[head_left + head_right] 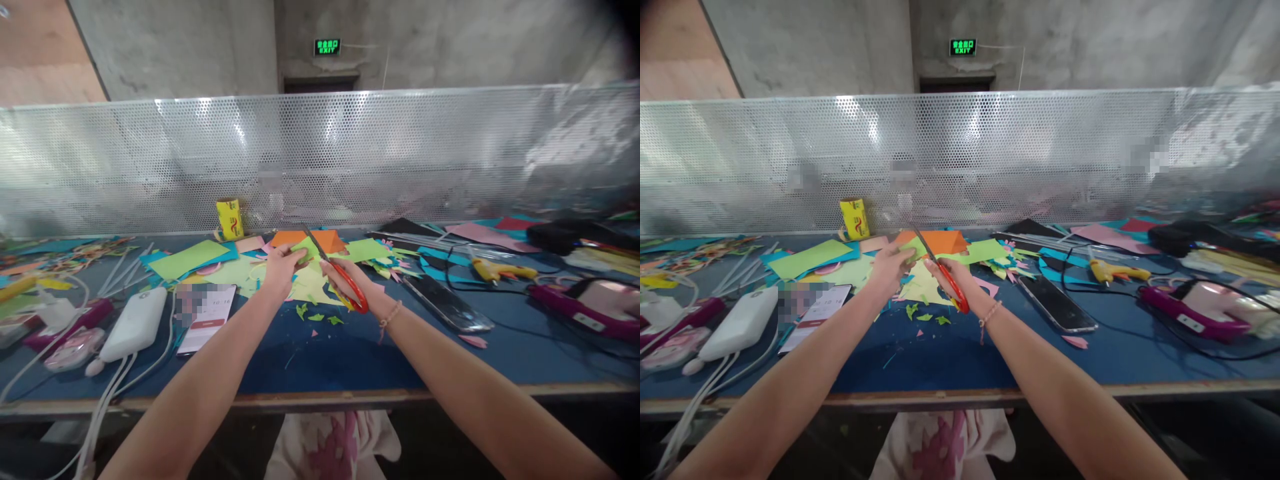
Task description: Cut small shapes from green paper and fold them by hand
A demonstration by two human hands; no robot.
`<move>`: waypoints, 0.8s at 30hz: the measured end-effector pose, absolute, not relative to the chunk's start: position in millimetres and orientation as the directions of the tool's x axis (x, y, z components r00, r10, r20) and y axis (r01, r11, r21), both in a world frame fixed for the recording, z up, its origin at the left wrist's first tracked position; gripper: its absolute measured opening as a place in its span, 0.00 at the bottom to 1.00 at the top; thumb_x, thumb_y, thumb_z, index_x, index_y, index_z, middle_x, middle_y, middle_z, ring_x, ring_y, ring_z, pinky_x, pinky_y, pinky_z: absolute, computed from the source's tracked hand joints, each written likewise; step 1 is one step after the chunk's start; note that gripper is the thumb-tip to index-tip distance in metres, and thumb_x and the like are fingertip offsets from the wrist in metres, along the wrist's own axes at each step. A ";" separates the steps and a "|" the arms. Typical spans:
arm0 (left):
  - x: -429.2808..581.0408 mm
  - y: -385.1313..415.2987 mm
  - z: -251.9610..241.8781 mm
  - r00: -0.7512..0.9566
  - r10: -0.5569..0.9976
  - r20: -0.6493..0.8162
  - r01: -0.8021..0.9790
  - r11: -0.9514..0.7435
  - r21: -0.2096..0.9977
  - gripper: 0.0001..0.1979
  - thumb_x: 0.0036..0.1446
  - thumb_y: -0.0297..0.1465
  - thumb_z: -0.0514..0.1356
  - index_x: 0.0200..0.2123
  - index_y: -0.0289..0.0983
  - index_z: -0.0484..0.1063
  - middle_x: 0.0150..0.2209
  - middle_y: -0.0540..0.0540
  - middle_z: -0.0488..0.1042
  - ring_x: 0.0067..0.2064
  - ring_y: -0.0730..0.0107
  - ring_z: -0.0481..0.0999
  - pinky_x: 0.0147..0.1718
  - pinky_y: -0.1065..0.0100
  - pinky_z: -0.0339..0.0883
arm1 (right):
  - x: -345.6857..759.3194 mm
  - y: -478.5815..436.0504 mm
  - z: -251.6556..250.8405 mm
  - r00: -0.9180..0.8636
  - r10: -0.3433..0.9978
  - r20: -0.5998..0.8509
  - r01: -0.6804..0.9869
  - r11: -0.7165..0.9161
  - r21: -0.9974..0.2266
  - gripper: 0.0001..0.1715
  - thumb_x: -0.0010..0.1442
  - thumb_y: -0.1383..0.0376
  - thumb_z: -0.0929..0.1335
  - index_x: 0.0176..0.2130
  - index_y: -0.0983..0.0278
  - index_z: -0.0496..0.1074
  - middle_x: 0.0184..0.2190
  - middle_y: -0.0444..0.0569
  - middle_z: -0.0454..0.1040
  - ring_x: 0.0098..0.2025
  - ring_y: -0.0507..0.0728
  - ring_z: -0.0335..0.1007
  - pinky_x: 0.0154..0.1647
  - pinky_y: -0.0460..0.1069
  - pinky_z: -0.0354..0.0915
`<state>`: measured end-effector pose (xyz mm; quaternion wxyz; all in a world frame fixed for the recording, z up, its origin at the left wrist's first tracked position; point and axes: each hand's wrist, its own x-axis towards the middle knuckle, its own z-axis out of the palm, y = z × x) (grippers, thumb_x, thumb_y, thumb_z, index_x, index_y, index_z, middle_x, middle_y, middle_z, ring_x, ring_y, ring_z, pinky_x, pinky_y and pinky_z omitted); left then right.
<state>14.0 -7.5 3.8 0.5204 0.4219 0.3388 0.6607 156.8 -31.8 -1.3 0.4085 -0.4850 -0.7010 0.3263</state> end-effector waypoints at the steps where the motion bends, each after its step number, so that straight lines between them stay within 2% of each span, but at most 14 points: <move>1: 14.0 -7.2 3.4 -0.104 0.973 0.208 -0.410 -0.232 0.882 0.12 0.32 0.29 0.66 0.25 0.33 0.69 0.23 0.50 0.70 0.25 0.76 0.70 0.29 0.69 0.67 | 157.1 -30.5 -1.8 -0.192 0.945 0.263 0.405 0.321 -0.856 0.21 0.52 0.49 0.62 0.24 0.64 0.60 0.15 0.40 0.60 0.13 0.46 0.54 0.13 0.43 0.53; 7: 10.2 0.1 -2.1 -0.081 0.965 0.250 -0.478 -0.258 0.840 0.11 0.33 0.26 0.65 0.24 0.34 0.68 0.25 0.49 0.72 0.28 0.74 0.72 0.34 0.66 0.67 | 163.5 -18.8 -7.7 -0.137 0.933 0.334 0.415 0.360 -0.836 0.22 0.52 0.47 0.61 0.25 0.64 0.58 0.14 0.39 0.56 0.12 0.45 0.50 0.12 0.43 0.49; 13: 8.0 2.8 -1.2 -0.097 0.961 0.257 -0.493 -0.271 0.827 0.13 0.33 0.23 0.63 0.28 0.34 0.68 0.26 0.49 0.72 0.28 0.74 0.72 0.34 0.66 0.66 | 165.7 -16.5 -9.8 -0.187 0.935 0.300 0.489 0.353 -0.798 0.20 0.51 0.50 0.62 0.24 0.64 0.59 0.14 0.39 0.57 0.13 0.46 0.51 0.13 0.43 0.48; 18: 6.7 2.9 0.4 -0.139 0.959 0.248 -0.453 -0.284 0.845 0.14 0.33 0.25 0.64 0.29 0.33 0.68 0.29 0.47 0.73 0.27 0.77 0.70 0.32 0.70 0.64 | 161.0 -25.6 -8.2 -0.222 0.925 0.308 0.413 0.375 -0.830 0.19 0.52 0.52 0.62 0.22 0.63 0.56 0.14 0.38 0.55 0.14 0.46 0.50 0.14 0.43 0.48; 24: 6.4 4.1 -1.4 -0.134 0.957 0.258 -0.468 -0.290 0.834 0.14 0.33 0.27 0.65 0.28 0.32 0.69 0.29 0.46 0.73 0.29 0.75 0.72 0.34 0.69 0.65 | 157.0 -32.2 -6.2 -0.234 0.942 0.241 0.275 0.302 -0.913 0.17 0.52 0.53 0.63 0.25 0.63 0.57 0.15 0.38 0.57 0.13 0.46 0.51 0.13 0.43 0.50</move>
